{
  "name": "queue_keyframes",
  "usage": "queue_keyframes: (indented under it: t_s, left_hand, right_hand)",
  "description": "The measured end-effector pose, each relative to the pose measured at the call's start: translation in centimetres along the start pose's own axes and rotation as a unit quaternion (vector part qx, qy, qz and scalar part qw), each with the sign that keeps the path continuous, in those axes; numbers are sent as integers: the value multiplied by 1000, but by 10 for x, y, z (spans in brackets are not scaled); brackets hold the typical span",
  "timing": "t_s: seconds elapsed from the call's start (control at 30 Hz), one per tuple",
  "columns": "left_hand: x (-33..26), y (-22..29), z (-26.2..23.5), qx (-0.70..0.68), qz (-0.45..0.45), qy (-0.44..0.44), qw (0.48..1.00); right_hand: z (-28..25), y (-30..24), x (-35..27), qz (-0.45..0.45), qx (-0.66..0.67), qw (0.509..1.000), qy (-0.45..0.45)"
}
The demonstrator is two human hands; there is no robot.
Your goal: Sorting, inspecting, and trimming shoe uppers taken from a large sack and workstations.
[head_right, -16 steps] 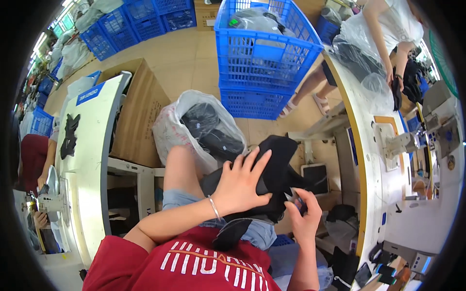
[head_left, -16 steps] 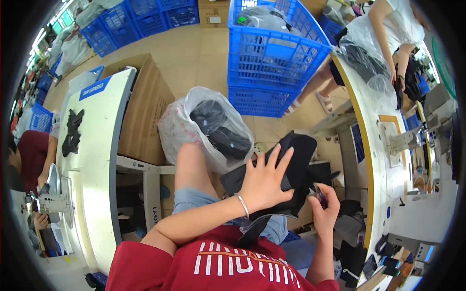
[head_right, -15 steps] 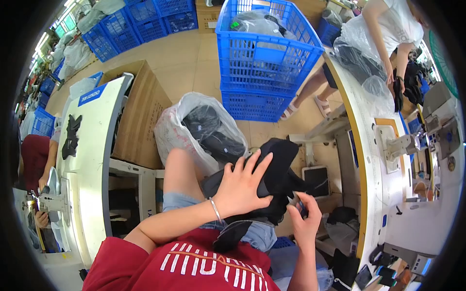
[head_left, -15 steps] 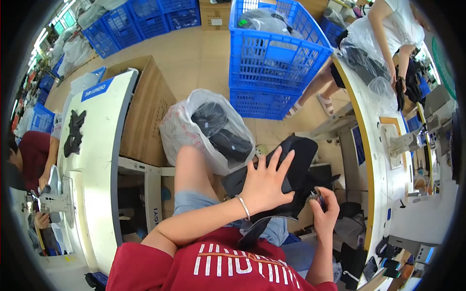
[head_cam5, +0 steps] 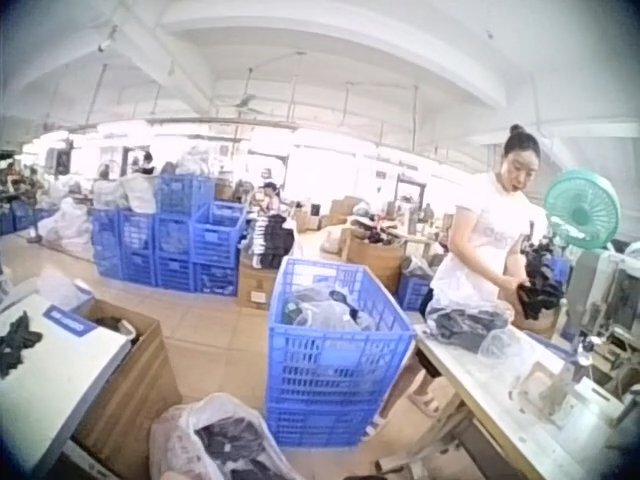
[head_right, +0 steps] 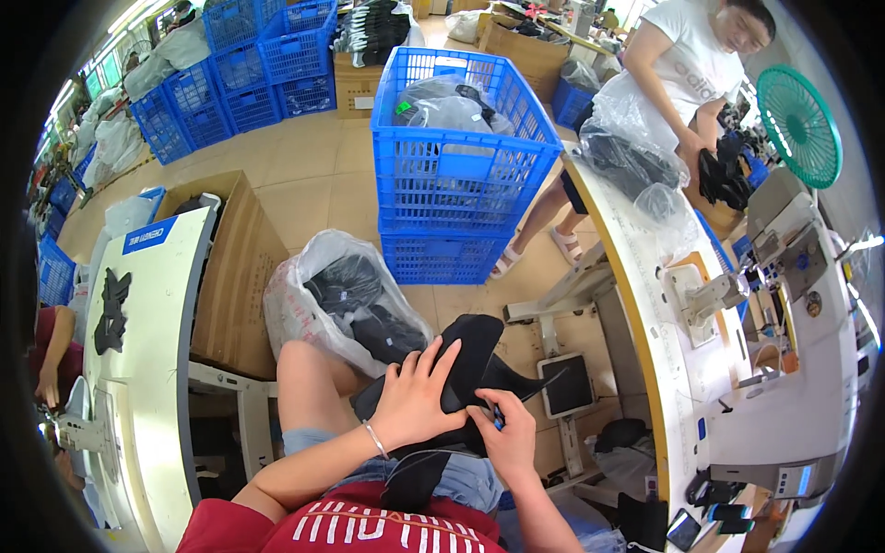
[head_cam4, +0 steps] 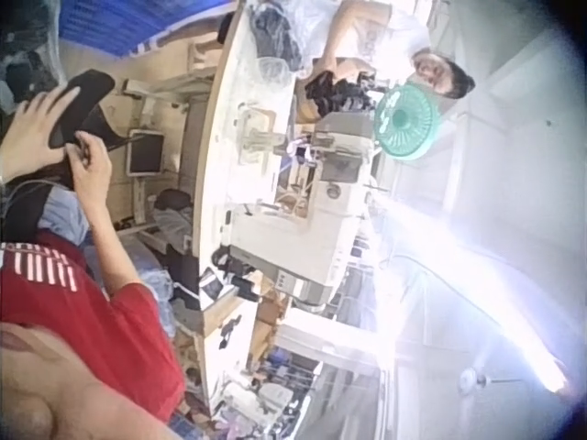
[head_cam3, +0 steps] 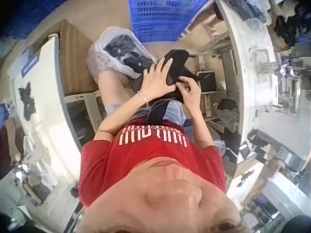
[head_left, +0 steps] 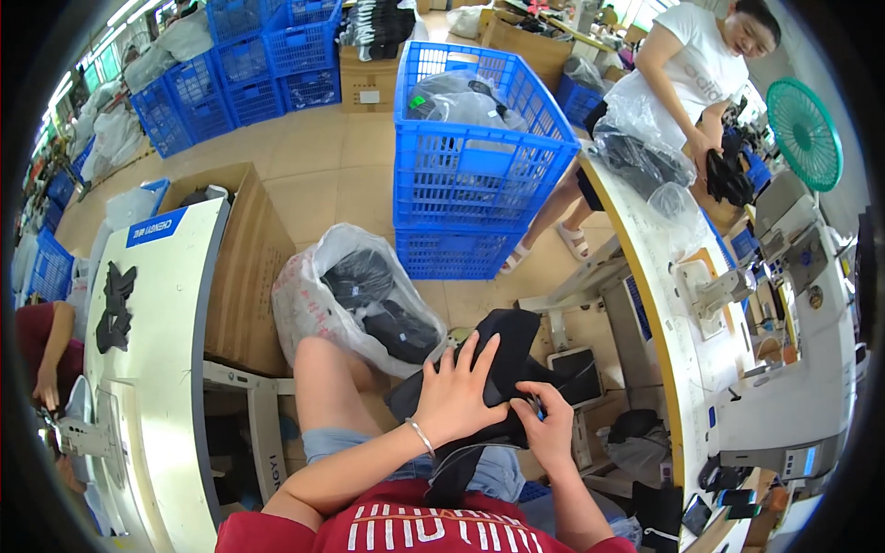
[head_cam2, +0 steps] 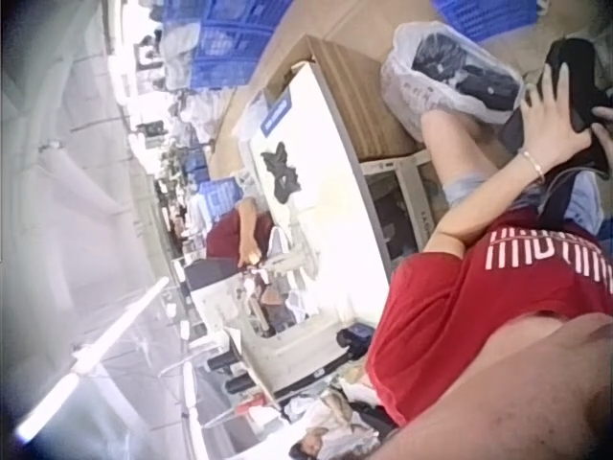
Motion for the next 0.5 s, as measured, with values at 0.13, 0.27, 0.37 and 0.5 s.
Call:
queue_keyframes:
  t_s: [0.13,0.27,0.37,0.5]
  left_hand:
    - [3,4,0,-7,22,4,1000]
    - [2,1,-2,-13,21,-8,1000]
    - [3,5,-1,-21,43,-13,999]
    - [4,9,5,-40,57,-8,998]
  right_hand:
    - [0,-1,9,10,-74,997,20]
    - [4,7,12,6,-20,1000,-8]
    - [-7,6,9,16,-18,999,-24]
    - [-13,8,6,9,-6,1000,-24]
Point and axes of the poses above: each hand's wrist, its own x-axis towards the middle knuckle, its own z-axis out of the palm, y = z × x, the point moved 4 cm from there along x, towards the middle knuckle, and after that the axes turned 8 degrees about -z, right-handed, at the moved point
